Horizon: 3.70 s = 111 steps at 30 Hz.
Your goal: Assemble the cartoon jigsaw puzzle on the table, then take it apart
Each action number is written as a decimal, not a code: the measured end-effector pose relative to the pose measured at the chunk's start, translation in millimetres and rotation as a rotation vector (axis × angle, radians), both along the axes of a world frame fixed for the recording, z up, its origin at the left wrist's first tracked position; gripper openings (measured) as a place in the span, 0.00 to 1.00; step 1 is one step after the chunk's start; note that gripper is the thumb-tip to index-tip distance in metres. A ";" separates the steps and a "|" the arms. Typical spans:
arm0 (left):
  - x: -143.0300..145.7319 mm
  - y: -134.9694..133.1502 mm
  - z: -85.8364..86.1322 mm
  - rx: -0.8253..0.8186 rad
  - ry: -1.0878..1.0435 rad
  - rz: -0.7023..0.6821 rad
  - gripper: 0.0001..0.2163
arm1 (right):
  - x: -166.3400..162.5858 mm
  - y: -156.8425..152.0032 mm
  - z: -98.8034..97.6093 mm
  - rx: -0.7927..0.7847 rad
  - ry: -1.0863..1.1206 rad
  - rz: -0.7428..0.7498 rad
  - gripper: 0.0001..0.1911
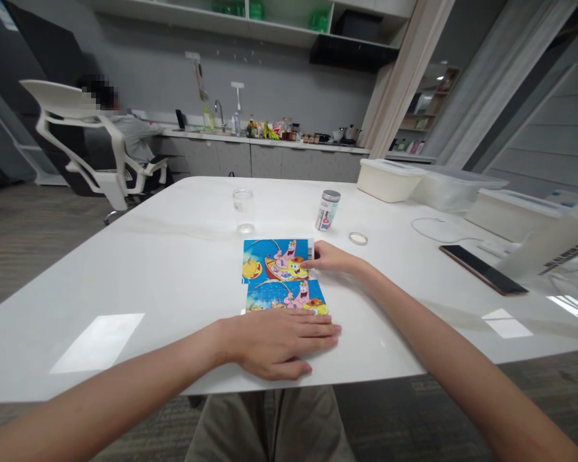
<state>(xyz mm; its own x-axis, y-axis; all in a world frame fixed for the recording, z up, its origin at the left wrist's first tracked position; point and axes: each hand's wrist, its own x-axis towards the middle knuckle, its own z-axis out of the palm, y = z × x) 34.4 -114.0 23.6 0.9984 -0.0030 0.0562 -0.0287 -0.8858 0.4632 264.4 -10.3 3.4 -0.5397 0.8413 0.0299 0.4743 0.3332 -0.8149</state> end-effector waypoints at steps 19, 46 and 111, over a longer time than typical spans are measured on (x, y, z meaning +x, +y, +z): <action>0.6 0.8 -4.6 0.050 -0.026 -0.015 0.27 | 1.3 -1.6 3.9 0.055 -0.021 -0.080 0.18; 0.4 0.5 -0.8 0.036 -0.030 -0.004 0.27 | 0.1 -2.5 2.4 0.082 -0.029 -0.054 0.20; -56.0 56.3 36.9 0.230 0.474 0.650 0.47 | 5.7 -1.4 10.4 0.179 -0.219 -0.253 0.11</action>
